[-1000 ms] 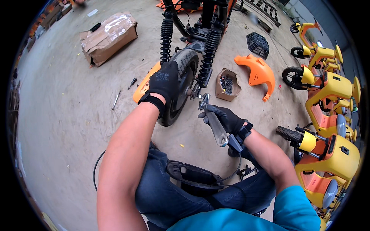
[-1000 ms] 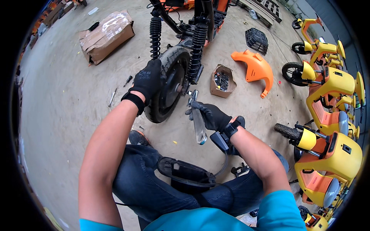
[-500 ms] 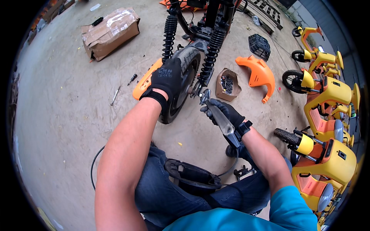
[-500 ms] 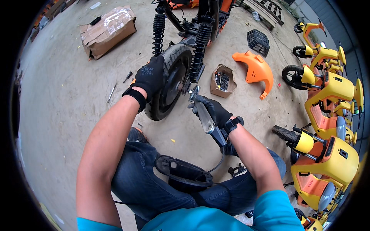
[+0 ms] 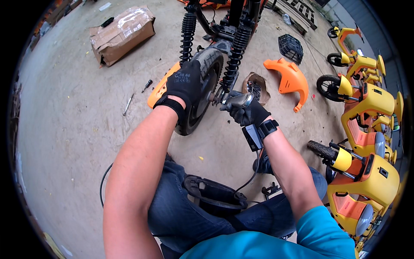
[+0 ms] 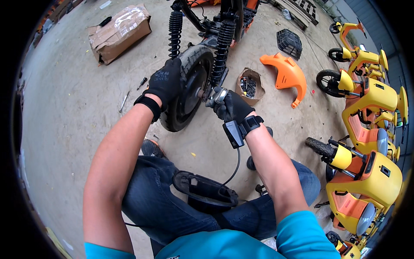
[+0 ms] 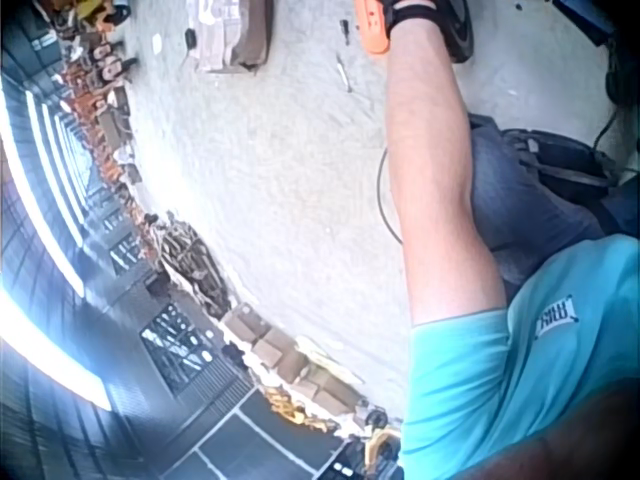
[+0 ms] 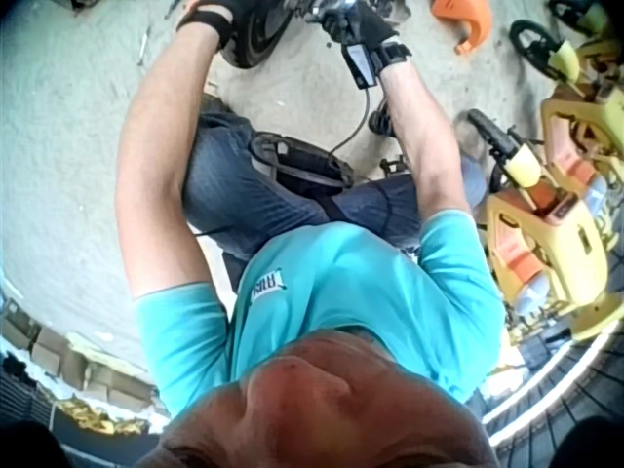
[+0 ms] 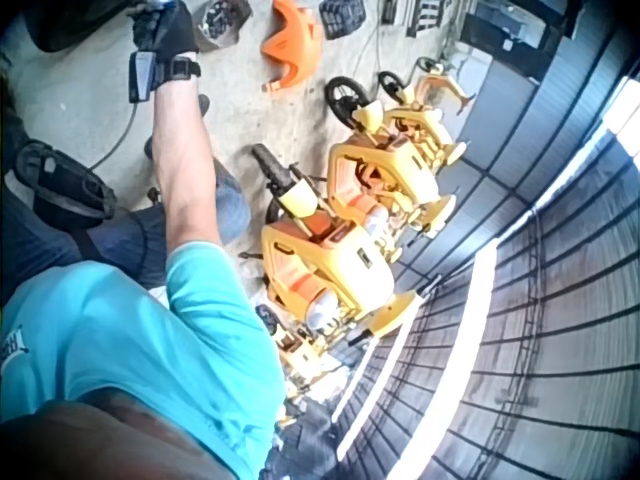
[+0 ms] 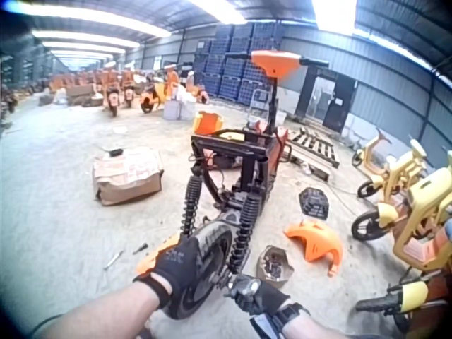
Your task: The person removes a nut from the rear wheel axle of a motorcycle using a wrench and a socket tool, then holds the removed nut.
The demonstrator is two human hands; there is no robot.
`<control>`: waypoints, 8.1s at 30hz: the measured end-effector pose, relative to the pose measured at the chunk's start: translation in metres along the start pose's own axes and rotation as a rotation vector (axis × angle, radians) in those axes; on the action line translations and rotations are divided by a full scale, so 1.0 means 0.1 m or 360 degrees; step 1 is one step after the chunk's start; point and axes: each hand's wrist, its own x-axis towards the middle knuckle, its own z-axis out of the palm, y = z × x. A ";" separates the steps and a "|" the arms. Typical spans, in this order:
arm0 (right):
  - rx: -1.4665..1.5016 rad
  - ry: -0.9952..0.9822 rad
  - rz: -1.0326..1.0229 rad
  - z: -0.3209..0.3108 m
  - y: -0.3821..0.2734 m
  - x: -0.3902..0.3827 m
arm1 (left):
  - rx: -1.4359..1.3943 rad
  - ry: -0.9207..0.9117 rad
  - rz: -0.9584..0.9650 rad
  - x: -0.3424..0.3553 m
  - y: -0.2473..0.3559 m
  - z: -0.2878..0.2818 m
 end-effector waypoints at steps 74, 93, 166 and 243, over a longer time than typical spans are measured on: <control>-0.1138 0.0209 -0.0209 -0.03 0.12 -0.21 | 0.0000 0.0015 -0.0039 0.02 0.00 0.04; -0.1373 0.1329 -0.0115 -1.10 1.50 0.62 | 0.0115 0.0041 -0.0037 0.08 -0.08 0.16; -0.0150 0.0365 -0.0264 0.19 0.41 0.16 | 0.0120 0.0057 -0.0050 -0.01 -0.10 0.09; -0.1181 0.0661 0.0115 -0.26 0.99 0.23 | 0.0011 0.0036 -0.0153 -0.03 -0.03 0.04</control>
